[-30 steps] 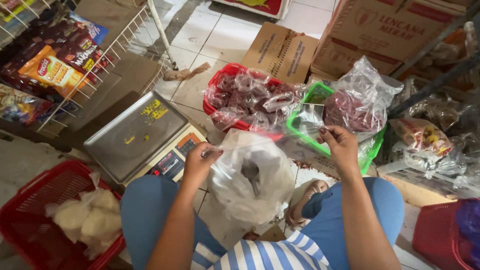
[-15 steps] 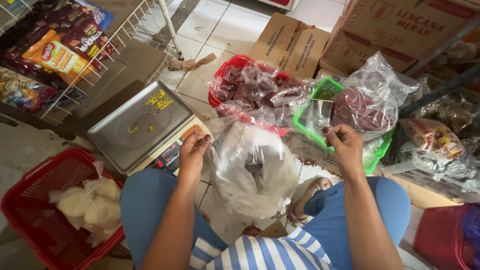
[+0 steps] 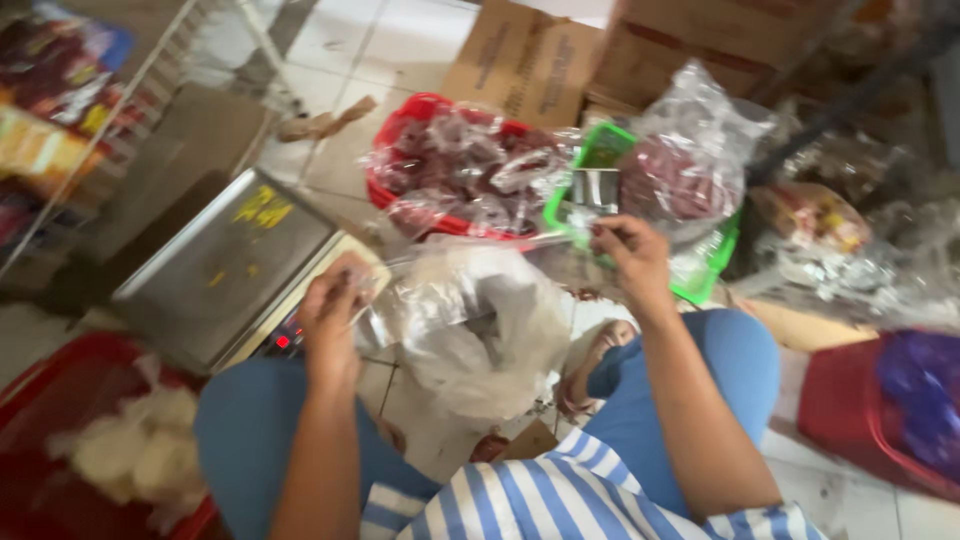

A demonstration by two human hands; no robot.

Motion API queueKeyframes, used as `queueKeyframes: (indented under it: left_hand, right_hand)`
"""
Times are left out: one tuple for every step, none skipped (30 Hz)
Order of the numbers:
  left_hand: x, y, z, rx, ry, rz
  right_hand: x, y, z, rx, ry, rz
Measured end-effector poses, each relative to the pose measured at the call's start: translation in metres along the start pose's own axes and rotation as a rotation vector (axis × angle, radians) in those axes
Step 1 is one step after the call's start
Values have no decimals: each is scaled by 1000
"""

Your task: The person scoops white powder from a large bag into smaller plastic bags, weighs each bag on a digital scale to ensure consistent portions, and then ties the bags closed, placing them into a red basket.

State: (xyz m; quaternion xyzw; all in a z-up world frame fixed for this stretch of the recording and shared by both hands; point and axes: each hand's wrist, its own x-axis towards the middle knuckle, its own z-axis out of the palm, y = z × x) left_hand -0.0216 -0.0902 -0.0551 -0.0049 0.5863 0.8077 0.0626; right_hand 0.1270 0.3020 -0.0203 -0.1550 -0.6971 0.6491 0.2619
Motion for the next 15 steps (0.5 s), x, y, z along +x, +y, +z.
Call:
queueKeyframes:
  left_hand:
    - [3, 0, -3, -12, -5, 0]
    - [6, -1, -5, -24, -8, -1]
    - [5, -2, -8, -43, -3, 3]
    - [5, -2, -10, -61, 7, 9]
    - [5, -2, -10, -79, 3, -6]
    - [5, 1, -11, -95, 9, -17]
    - [6, 3, -9, -111, 14, -28]
    - [5, 6, -6, -109, 19, -32]
    - [3, 9, -5, -107, 24, -36]
    - [1, 12, -3, -105, 34, -38]
    - [0, 14, -1, -102, 43, -42]
    - [0, 15, 0, -98, 53, -45]
    - [1, 15, 0, -95, 63, -48]
    - [1, 14, -1, -103, 55, -41]
    - [2, 11, -4, -111, 47, -34]
  right_hand:
    - [0, -1, 2, 21, -5, 9]
    - [0, -2, 4, 43, -12, 17]
    - [-1, -3, 6, 65, -18, 25]
    - [-2, -4, 8, 88, -15, 28]
    - [-4, -5, 9, 112, -11, 30]
    - [-4, -5, 10, 139, -18, 32]
    - [-4, -5, 11, 131, -9, 35]
    - [-2, -4, 13, 125, -8, 38]
    - [0, -3, 14, 120, -7, 42]
    - [1, -1, 14, 114, -8, 42]
    - [2, 0, 15, 108, -9, 43]
    - [2, 0, 15, 103, -10, 43]
    - [1, 0, 16, 80, -9, 41]
    - [0, 0, 16, 55, -4, 39]
    - [-1, 0, 15, 30, 0, 38]
